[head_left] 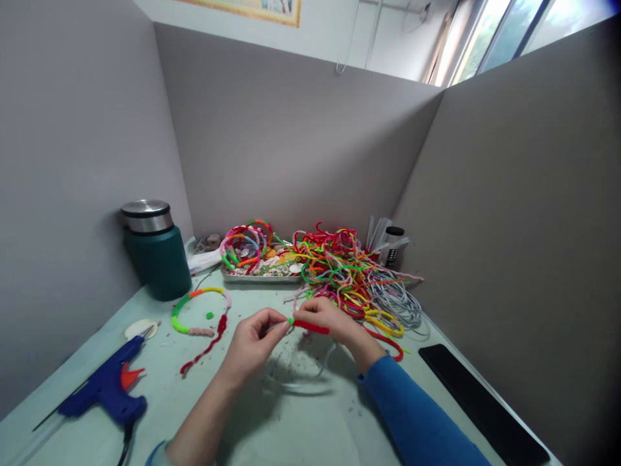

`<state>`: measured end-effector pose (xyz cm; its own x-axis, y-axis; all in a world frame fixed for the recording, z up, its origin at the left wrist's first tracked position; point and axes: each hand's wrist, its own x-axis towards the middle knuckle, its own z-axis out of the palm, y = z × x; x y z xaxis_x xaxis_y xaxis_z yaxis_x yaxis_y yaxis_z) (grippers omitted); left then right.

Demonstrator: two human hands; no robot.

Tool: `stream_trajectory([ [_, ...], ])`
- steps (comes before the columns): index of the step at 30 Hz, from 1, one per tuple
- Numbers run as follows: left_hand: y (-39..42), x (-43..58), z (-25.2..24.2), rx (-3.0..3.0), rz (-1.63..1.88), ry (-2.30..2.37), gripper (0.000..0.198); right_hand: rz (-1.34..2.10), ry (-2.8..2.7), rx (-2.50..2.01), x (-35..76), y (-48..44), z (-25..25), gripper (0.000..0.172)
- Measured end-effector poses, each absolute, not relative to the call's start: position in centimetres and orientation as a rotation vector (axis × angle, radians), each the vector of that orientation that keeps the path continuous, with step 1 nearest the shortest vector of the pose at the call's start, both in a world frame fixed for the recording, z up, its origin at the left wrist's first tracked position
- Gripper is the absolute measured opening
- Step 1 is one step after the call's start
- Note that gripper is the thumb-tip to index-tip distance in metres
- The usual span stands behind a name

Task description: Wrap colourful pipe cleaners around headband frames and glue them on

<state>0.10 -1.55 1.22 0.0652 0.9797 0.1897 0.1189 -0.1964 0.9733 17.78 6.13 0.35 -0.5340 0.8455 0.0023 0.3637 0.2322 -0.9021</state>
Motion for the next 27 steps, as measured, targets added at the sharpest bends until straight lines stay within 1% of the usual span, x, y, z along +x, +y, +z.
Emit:
stream_trajectory([
  [2, -1.5, 0.1, 1.1, 1.44, 1.297, 1.16, 0.024, 1.393, -2.096, -1.063, 17.7, 5.7, 0.2, 0.032],
  [5, -1.4, 0.1, 1.0, 1.428, 1.311, 1.166, 0.03, 1.485, -2.159, -1.026, 17.6, 5.1, 0.3, 0.028],
  [9, -1.4, 0.1, 1.1, 1.455, 1.286, 1.167, 0.026, 1.505, -2.177, -0.996, 17.5, 4.6, 0.3, 0.024],
  [13, -1.1, 0.0, 1.0, 1.393, 1.303, 1.286, 0.028, 1.47, -2.078, -1.055, 17.4, 5.3, -0.4, 0.028],
  [16, -0.6, -0.5, 0.5, 1.293, 1.37, 1.374, 0.032, 1.271, -1.921, -1.127, 17.4, 6.5, -0.6, 0.025],
  [18, -0.3, -0.8, 0.0, 1.235, 1.418, 1.423, 0.035, 1.031, -1.809, -1.138, 17.5, 6.9, -0.1, 0.023],
  [22, 0.1, -1.2, -0.6, 1.185, 1.462, 1.482, 0.04, 0.588, -1.614, -1.058, 17.6, 5.6, 2.5, 0.025],
  [24, 0.2, -1.2, -0.7, 1.183, 1.467, 1.496, 0.042, 0.497, -1.677, -0.967, 17.4, 4.1, 3.7, 0.025],
  [27, 0.2, -1.2, -0.7, 1.187, 1.468, 1.496, 0.043, 0.505, -2.073, -0.863, 16.5, 2.2, 4.4, 0.027],
])
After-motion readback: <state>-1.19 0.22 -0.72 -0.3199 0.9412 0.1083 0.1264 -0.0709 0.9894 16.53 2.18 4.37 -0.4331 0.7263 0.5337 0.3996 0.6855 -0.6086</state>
